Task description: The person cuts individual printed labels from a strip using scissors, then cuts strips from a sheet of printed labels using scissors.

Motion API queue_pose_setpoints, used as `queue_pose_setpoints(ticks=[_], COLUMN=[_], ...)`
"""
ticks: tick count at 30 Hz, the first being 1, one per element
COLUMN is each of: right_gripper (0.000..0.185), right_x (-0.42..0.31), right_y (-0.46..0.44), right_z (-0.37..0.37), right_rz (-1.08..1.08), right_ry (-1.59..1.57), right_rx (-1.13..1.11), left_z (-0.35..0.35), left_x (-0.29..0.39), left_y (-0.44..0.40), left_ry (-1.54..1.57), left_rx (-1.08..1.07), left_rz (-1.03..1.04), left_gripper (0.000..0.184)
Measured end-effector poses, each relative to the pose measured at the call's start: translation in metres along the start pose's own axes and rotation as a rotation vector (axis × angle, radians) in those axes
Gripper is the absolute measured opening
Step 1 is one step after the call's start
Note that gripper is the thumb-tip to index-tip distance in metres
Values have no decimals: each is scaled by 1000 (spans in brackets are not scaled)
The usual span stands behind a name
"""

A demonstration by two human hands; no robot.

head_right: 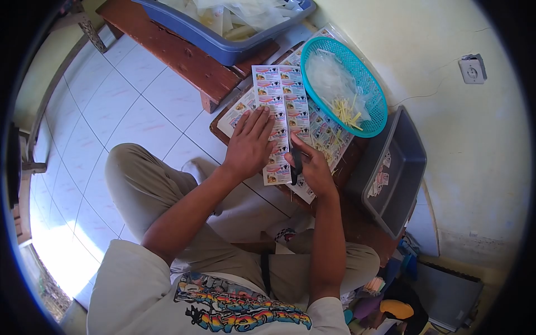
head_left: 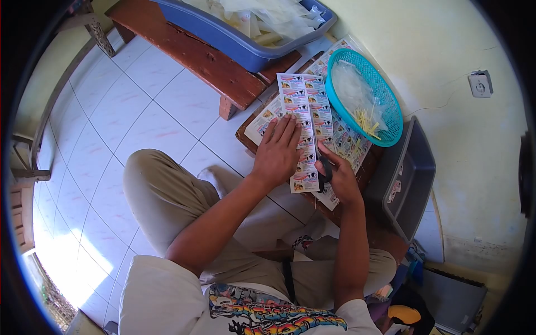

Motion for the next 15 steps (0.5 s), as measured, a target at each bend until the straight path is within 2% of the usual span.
queue_pose_setpoints(ticks=[15], right_gripper=[66], right_x=[3], right_y=[-1], right_z=[0], right_rz=[19], right_ry=[-31], right_rx=[-2], left_z=[-1], left_x=[1], left_y=[-1], left_ry=[2], left_rx=[-7], left_rz=[-5], left_gripper=[60])
Point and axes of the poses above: each hand's wrist, its own y-axis away from the middle knuckle, its own z-axis out of the palm, x = y × z, the point moved 6 cm from there along -y, towards the middle knuckle
